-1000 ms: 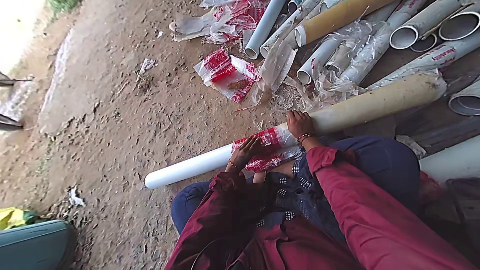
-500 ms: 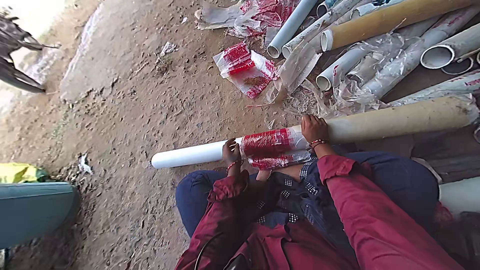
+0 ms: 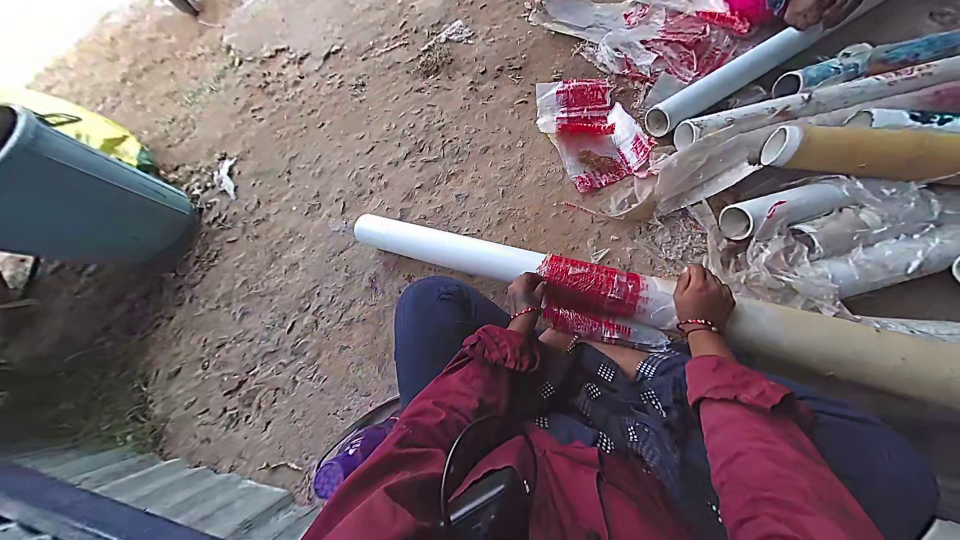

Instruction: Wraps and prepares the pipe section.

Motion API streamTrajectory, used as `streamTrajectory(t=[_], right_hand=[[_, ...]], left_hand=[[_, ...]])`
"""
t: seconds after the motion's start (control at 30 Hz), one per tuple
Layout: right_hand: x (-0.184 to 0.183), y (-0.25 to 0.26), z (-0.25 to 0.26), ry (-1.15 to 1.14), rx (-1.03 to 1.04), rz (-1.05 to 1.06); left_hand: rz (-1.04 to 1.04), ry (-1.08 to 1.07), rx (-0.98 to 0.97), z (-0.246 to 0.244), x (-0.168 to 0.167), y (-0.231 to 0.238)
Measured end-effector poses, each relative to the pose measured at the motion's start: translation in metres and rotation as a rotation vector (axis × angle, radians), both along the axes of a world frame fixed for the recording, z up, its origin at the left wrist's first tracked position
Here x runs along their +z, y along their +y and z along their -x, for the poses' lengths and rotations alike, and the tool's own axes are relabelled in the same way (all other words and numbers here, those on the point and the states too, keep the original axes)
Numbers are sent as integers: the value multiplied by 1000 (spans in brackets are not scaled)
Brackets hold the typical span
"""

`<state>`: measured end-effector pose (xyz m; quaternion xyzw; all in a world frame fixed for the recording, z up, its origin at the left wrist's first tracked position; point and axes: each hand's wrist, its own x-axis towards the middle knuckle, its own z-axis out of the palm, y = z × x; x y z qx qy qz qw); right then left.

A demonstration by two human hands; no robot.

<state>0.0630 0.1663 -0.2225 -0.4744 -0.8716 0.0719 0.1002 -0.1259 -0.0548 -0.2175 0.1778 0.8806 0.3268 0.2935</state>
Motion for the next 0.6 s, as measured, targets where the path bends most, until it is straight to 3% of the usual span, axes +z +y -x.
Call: streamTrajectory(t=[0.23,0.6], right_hand=[[1,1,0,-14,-1,20],[-1,2,0,-6,-16,11]], left_hand=[[-17,14,33,-2,0,0],[26,101,-155,6,-5,1]])
